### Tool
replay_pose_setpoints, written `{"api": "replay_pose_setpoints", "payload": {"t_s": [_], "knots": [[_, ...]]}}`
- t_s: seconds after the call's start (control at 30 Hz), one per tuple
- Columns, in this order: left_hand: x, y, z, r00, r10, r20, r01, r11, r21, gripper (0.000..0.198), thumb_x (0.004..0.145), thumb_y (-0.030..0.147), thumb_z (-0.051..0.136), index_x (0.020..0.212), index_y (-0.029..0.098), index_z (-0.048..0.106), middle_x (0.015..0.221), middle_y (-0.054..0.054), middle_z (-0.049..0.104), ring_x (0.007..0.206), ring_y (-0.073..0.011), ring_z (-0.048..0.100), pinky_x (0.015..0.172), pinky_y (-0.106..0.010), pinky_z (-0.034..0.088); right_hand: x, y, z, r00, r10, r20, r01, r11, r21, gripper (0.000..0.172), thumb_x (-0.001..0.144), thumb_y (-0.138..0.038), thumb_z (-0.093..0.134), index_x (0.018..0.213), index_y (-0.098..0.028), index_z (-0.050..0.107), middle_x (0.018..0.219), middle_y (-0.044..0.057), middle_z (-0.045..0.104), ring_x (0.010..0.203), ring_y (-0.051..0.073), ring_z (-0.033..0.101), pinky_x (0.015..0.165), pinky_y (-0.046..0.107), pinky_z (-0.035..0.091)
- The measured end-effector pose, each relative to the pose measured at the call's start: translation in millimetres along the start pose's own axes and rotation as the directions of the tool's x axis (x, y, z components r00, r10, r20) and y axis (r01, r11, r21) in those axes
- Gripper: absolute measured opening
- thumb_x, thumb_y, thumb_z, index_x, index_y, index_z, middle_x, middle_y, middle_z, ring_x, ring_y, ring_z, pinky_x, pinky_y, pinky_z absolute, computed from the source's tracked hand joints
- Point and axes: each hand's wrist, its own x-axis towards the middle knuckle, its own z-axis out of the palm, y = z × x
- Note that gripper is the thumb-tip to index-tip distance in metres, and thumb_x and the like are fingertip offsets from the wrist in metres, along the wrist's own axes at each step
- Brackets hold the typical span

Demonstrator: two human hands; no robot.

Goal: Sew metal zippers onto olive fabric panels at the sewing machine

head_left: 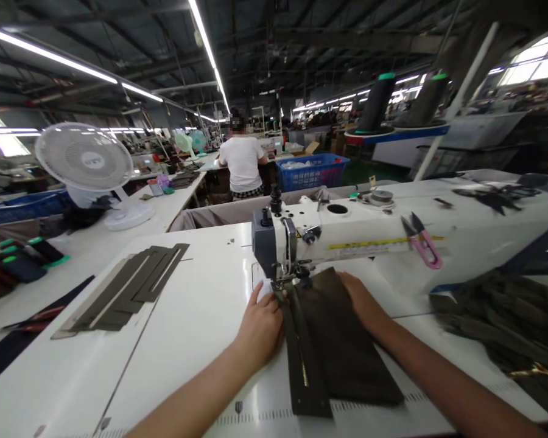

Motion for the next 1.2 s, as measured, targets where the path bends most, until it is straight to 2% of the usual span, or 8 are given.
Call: {"api": "replay_pose_setpoints", "payload": {"t_s": [0.13,0.27,0.5,0.73,0.9,1.0,1.1,1.2], "knots": [[-3,5,6.3,1.000,0.010,-0.016,-0.008,0.997,0.078,0.024,0.077,0.008,0.047,0.096,0.013,0.061,0.095,-0.010,0.066,0.107,-0.0240,0.053,0.106,-0.051,0.024,0,-11,-18,0.994,0.090,-0.063,-0.086,0.994,0.063,0.042,0.090,-0.038,0.027,0.096,-0.015,0.062,0.094,0.009,0.064,0.089,0.020,0.059,0.082,0.033,0.043],[-7,5,3.4,0.998,0.032,-0.055,-0.029,0.998,0.061,0.022,0.077,0.007,0.044,0.088,0.014,0.061,0.098,-0.011,0.064,0.110,-0.0248,0.051,0.104,-0.051,0.029,5,-22,-16,0.982,0.170,-0.087,-0.170,0.985,0.014,0.038,0.080,-0.046,0.046,0.095,-0.014,0.062,0.078,0.006,0.063,0.069,0.019,0.056,0.072,0.033,0.044],[0,5,-3.4,1.000,0.020,0.005,-0.020,0.999,0.046,0.021,0.074,0.010,0.043,0.086,0.014,0.059,0.091,-0.011,0.062,0.097,-0.0248,0.056,0.101,-0.051,0.032,8,-28,-9,0.963,0.259,-0.075,-0.261,0.965,-0.007,0.013,0.074,-0.033,0.052,0.074,-0.020,0.051,0.069,0.001,0.060,0.062,0.016,0.055,0.063,0.029,0.041],[10,6,-6.8,0.997,0.056,0.060,-0.064,0.988,0.138,0.013,0.075,0.011,0.043,0.074,0.016,0.056,0.078,-0.008,0.058,0.083,-0.0233,0.053,0.094,-0.049,0.036,15,-18,-7,0.988,0.151,0.040,-0.117,0.886,-0.448,0.011,0.087,-0.025,0.042,0.089,-0.016,0.048,0.070,0.004,0.061,0.060,0.018,0.057,0.057,0.027,0.036],[7,6,-4.3,1.000,0.010,0.009,-0.010,0.994,0.105,0.014,0.076,0.009,0.043,0.073,0.017,0.054,0.077,-0.007,0.058,0.081,-0.0217,0.053,0.089,-0.045,0.040,15,-21,-16,0.996,0.064,0.063,-0.020,0.840,-0.542,0.013,0.086,-0.018,0.043,0.084,-0.013,0.055,0.075,0.011,0.062,0.074,0.026,0.056,0.067,0.035,0.037],[3,6,-2.0,0.998,-0.058,-0.035,0.059,0.997,0.044,0.014,0.078,0.009,0.042,0.077,0.016,0.054,0.080,-0.007,0.058,0.081,-0.0211,0.054,0.087,-0.044,0.042,4,-43,-15,0.981,-0.174,0.085,0.193,0.844,-0.501,0.018,0.086,-0.014,0.040,0.087,-0.012,0.059,0.099,0.016,0.061,0.094,0.027,0.053,0.080,0.040,0.038],[-1,4,0.5,0.988,-0.128,-0.085,0.129,0.992,0.001,0.012,0.079,0.011,0.044,0.087,0.013,0.053,0.087,-0.010,0.058,0.084,-0.0226,0.054,0.085,-0.045,0.044,-12,-67,3,0.897,-0.427,0.116,0.441,0.844,-0.306,0.027,0.088,-0.015,0.036,0.101,-0.009,0.059,0.109,0.014,0.060,0.104,0.022,0.052,0.091,0.036,0.042],[-3,3,2.7,0.985,-0.104,-0.140,0.097,0.994,-0.053,0.023,0.080,0.010,0.044,0.102,0.011,0.048,0.100,-0.012,0.057,0.094,-0.0234,0.054,0.090,-0.044,0.044,-24,-79,26,0.873,-0.467,0.144,0.488,0.843,-0.225,0.037,0.085,-0.008,0.030,0.110,-0.002,0.056,0.117,0.016,0.057,0.112,0.022,0.049,0.097,0.035,0.041]]}}
